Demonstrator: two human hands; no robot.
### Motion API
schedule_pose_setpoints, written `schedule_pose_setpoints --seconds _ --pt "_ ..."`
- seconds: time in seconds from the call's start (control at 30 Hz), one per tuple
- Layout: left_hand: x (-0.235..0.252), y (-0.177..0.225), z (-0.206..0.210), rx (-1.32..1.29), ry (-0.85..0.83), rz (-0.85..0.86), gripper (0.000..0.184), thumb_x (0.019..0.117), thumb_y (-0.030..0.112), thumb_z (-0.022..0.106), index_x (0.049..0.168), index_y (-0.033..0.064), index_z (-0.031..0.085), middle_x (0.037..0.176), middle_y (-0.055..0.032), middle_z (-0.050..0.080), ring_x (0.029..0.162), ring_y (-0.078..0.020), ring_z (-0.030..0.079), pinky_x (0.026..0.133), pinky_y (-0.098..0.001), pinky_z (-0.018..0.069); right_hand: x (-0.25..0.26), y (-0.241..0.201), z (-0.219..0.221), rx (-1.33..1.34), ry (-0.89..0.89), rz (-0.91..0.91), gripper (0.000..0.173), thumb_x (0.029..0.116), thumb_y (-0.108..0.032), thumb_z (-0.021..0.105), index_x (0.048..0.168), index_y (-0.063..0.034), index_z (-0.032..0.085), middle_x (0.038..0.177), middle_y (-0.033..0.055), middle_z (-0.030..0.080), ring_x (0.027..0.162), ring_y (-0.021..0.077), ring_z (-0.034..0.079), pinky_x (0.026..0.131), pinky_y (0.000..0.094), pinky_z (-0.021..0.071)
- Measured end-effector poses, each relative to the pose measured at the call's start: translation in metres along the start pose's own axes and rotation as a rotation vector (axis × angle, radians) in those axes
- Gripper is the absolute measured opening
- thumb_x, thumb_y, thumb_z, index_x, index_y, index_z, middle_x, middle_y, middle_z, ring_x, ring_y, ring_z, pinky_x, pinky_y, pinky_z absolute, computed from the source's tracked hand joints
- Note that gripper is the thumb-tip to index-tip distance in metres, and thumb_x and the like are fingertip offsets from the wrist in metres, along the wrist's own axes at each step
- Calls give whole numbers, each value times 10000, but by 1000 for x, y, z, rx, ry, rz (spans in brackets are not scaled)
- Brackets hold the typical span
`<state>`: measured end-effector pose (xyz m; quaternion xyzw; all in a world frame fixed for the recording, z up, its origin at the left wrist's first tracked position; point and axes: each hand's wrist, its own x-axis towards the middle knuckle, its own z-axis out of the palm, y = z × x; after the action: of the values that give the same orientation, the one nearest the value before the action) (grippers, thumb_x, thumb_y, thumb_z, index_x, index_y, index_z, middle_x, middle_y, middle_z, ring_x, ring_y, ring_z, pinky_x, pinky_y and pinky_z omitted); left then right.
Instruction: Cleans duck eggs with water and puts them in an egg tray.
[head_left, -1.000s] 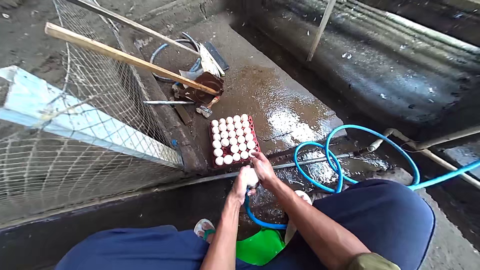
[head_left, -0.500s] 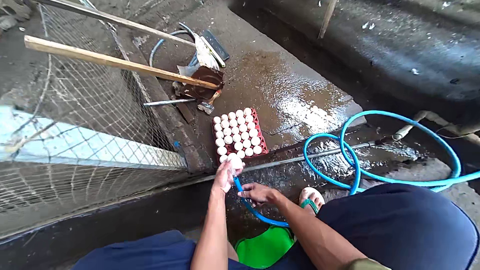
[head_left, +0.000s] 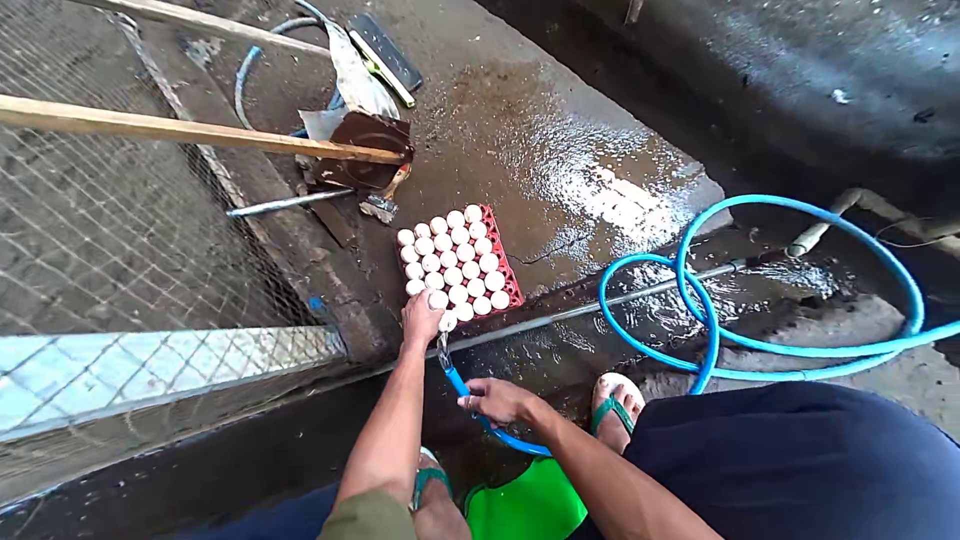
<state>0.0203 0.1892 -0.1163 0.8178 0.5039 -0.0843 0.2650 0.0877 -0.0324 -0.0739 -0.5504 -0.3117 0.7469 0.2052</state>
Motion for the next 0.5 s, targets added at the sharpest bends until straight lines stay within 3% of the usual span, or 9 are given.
schedule_pose_setpoints --seconds 0.1,0.17,0.27,0.37,0.43,0.5 --pt "1 -6 2 25 -26 47 523 925 156 704 1426 77 577 1525 -187 479 1442 -387 398 1152 -628 295 2 -1 -1 -4 -3 9 423 1099 -398 463 1410 -124 545 1131 154 640 775 217 599 721 408 512" --pt "-10 -14 6 -108 70 15 560 925 149 650 1471 109 536 1601 -184 362 1466 -430 311 1133 -664 280 5 1 -2 -2 -6 16 425 1097 -404 467 1412 -130 546 1144 156 637 797 226 605 739 419 516" --pt "-31 -34 20 -375 321 -178 616 894 145 636 1473 22 465 1499 -292 408 1388 -469 385 1111 -610 359 10 1 -2 -11 -18 15 422 1096 -411 465 1403 -136 552 1159 151 634 819 228 616 754 423 523" --pt "-45 -57 46 -614 219 -245 745 883 103 677 1518 -55 321 1405 -339 473 1271 -418 510 1044 -515 457 11 0 -1 -21 -23 20 415 1098 -404 463 1406 -141 551 1128 144 635 790 215 598 728 409 511" --pt "-45 -62 56 -681 147 -210 733 907 70 700 1516 -65 314 1381 -309 532 1233 -347 586 1037 -449 499 11 -2 -1 -37 -23 21 407 1097 -409 462 1398 -151 554 1098 130 635 757 199 585 702 388 503" --pt "-44 -63 58 -640 152 -176 693 914 80 714 1498 -60 368 1394 -287 541 1257 -326 581 1069 -433 479 9 -1 1 -43 -22 21 406 1096 -410 465 1395 -150 557 1096 128 637 755 195 588 701 386 506"
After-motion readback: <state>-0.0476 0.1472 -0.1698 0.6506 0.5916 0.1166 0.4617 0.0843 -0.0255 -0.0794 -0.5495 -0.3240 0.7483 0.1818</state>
